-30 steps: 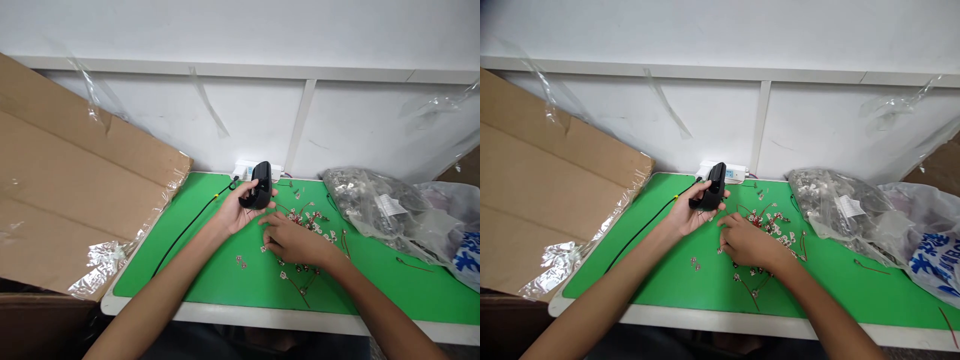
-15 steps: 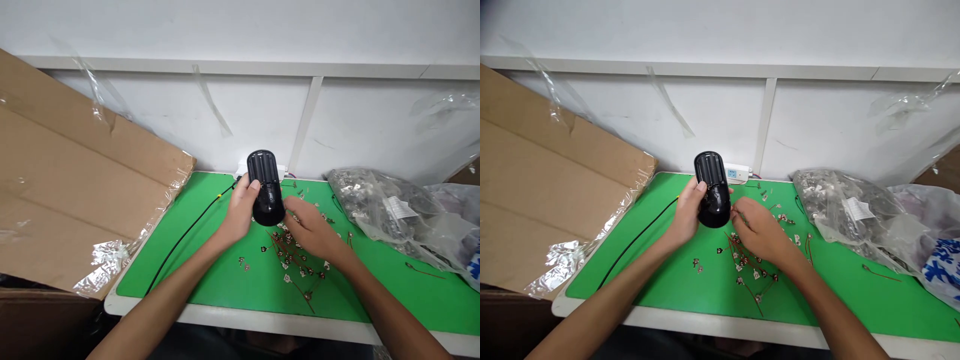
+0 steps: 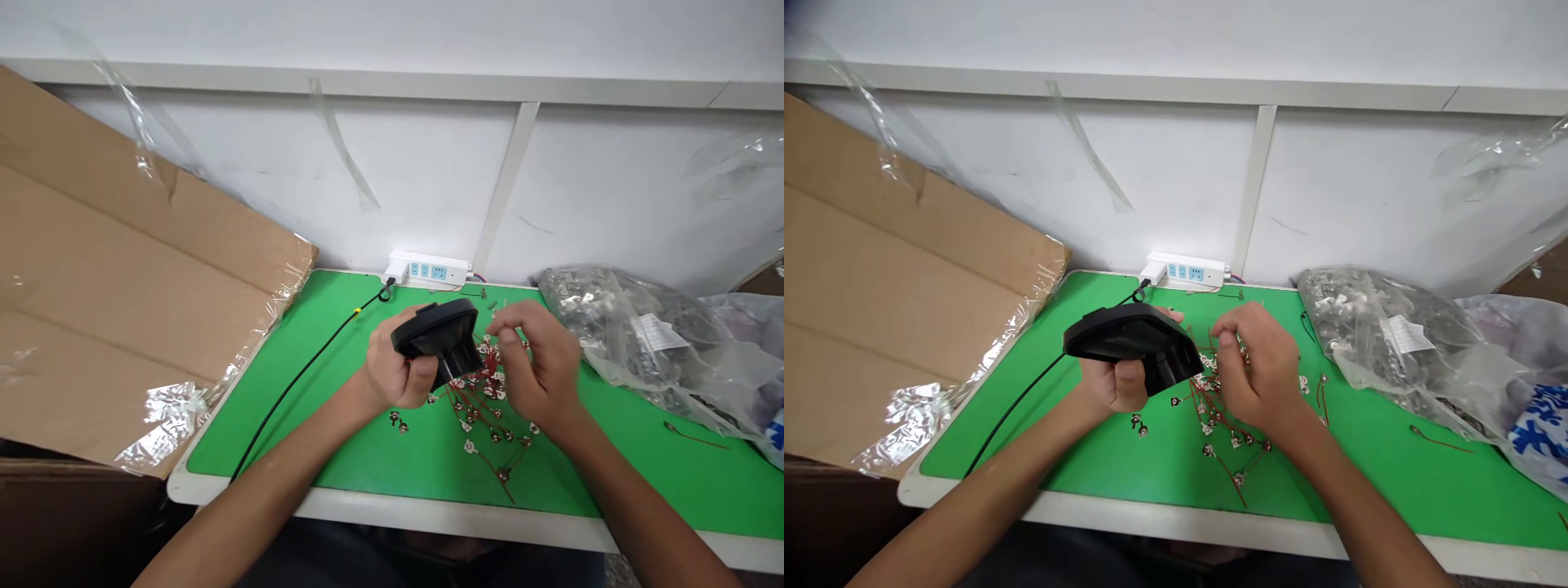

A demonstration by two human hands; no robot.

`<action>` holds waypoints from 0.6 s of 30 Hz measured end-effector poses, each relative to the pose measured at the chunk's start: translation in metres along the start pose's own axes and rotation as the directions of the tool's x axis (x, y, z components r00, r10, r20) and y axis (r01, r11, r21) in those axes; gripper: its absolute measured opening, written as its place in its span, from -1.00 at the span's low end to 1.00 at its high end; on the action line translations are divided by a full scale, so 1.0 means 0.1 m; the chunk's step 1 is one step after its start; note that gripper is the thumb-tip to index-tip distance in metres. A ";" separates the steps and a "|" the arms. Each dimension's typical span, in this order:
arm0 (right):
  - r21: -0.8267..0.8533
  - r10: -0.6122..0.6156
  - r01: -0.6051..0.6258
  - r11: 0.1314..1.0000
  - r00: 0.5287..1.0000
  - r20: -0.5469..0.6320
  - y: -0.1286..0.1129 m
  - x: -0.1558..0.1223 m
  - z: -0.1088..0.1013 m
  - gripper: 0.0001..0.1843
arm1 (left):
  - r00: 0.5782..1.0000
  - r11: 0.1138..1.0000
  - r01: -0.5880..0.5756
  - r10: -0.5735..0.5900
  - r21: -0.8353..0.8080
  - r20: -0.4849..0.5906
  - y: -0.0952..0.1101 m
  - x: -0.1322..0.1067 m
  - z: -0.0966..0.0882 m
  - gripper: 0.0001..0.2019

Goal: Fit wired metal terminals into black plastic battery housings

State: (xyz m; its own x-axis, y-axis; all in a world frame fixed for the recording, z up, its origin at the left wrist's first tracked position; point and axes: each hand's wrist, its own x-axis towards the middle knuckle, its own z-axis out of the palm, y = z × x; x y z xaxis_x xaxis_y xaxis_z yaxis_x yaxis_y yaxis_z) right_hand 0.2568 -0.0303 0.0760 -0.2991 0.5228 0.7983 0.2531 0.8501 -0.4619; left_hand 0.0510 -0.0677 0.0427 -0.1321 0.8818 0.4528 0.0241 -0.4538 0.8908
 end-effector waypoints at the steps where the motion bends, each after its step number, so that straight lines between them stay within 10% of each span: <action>1: -0.014 -0.075 0.075 0.997 0.997 -0.032 -0.05 -0.01 -0.01 -0.80 | 0.996 0.993 -0.085 0.084 0.081 0.014 0.05 0.01 0.02 -0.56; 6: -0.110 -0.273 0.276 0.955 0.961 0.040 -0.22 -0.11 0.04 -0.70 | 0.975 0.940 -0.212 0.184 0.269 0.124 0.04 0.01 0.05 -0.60; 18: -0.144 -0.144 0.142 0.979 0.989 -0.007 -0.33 -0.14 0.13 -0.79 | 0.960 0.926 -0.268 0.235 0.267 0.149 -0.01 -0.05 0.16 -0.51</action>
State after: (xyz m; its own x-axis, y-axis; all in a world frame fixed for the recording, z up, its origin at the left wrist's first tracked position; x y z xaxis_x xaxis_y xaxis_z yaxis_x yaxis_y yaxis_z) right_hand 0.2404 -0.0651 0.0747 -0.3257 0.3941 0.8594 0.3380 0.8975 -0.2834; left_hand 0.0671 -0.0696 0.0402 0.0260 0.7592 0.6504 0.3221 -0.6223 0.7135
